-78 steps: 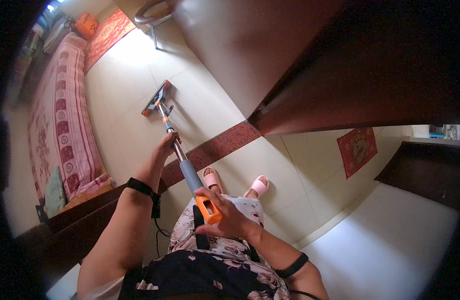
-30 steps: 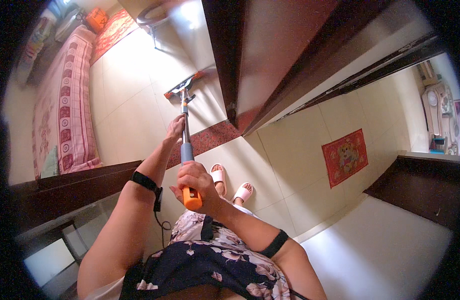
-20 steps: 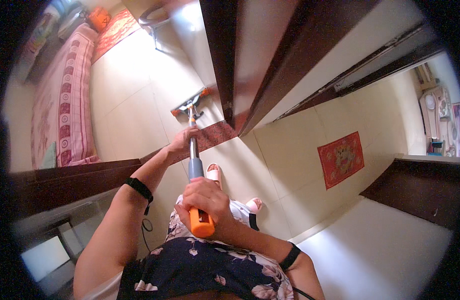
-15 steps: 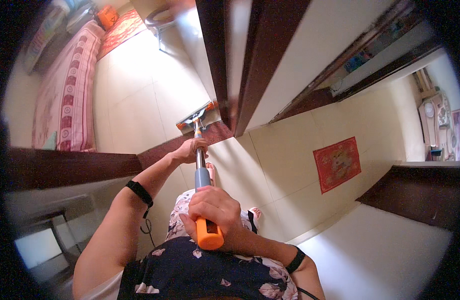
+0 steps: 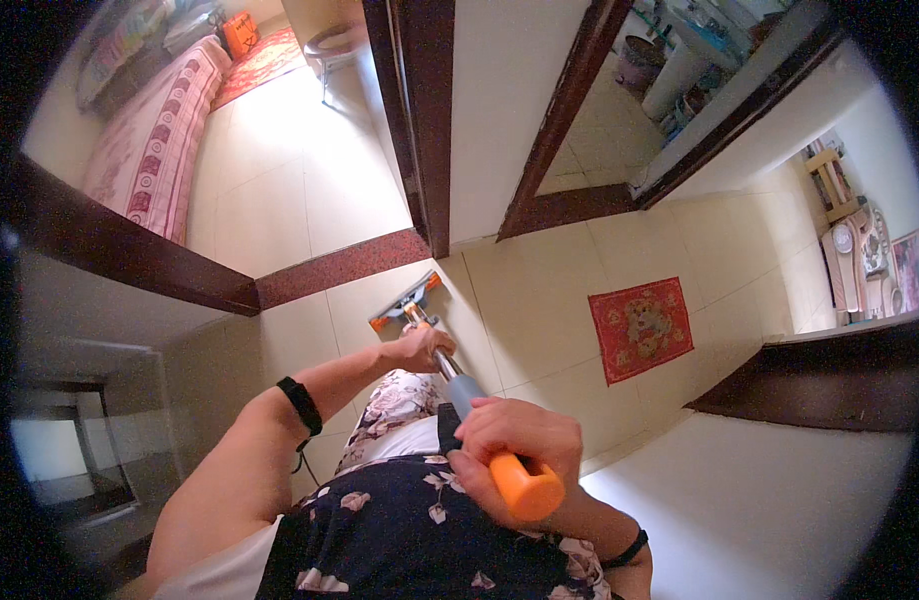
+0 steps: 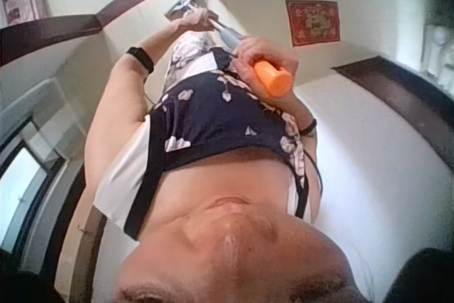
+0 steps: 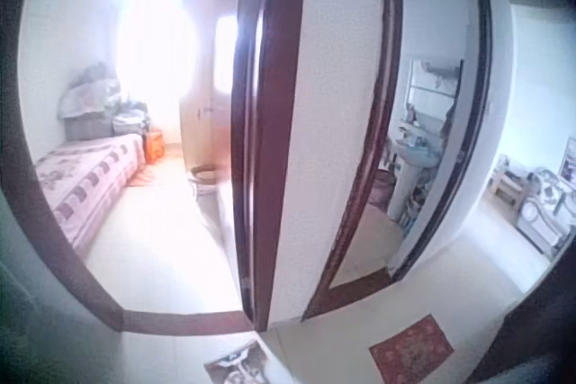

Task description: The person uses a vacuum cleaner to clean the tile floor in a bathroom and a bedroom, then carries a mop while walking into a living area.

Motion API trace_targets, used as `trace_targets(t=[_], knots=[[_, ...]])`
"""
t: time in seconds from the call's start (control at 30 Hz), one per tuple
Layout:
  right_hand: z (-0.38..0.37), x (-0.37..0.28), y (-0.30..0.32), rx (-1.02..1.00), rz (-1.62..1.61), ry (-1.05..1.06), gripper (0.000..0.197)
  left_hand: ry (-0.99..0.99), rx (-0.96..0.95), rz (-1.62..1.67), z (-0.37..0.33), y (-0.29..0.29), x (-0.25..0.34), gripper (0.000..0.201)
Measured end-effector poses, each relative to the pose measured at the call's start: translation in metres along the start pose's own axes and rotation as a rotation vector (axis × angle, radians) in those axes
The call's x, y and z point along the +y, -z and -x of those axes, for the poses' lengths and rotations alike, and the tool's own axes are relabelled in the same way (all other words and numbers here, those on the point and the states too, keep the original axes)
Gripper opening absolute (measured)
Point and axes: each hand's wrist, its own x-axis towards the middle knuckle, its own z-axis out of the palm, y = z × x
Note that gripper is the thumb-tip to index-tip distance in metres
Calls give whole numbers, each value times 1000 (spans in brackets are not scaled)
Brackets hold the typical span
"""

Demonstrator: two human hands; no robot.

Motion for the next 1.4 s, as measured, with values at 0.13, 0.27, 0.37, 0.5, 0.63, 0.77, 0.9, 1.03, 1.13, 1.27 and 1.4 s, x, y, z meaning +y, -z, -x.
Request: trace_targets(t=[0.13,0.27,0.37,0.5,0.63,0.77,0.9,1.03,1.13,1.27,1.4], knots=[[23,4,23,116,-153,17,12,72,72,-11,-18,-21,29,18],[26,30,49,285,-325,180,17,153,264,-100,-37,-32,45,11],[28,58,60,429,-310,139,21,234,423,-198,-37,-42,37,6],[13,118,62,432,-463,-15,17,446,510,-320,-16,-53,-11,7],[-14,188,55,391,-665,-241,7,702,395,-262,-4,-62,-69,11],[-51,244,96,331,-722,-198,11,787,539,-289,-44,-74,-103,16],[-102,273,176,424,-758,-242,12,782,388,-84,-136,-63,-115,19],[-151,262,268,525,-671,-238,15,605,423,45,-245,-58,-96,20],[-180,240,323,605,-532,-175,18,328,518,-78,-317,-50,-67,18],[-190,201,358,496,-588,-3,16,427,400,205,-355,-26,-24,14],[-194,176,358,302,-546,178,15,303,405,136,-349,-17,-3,21]])
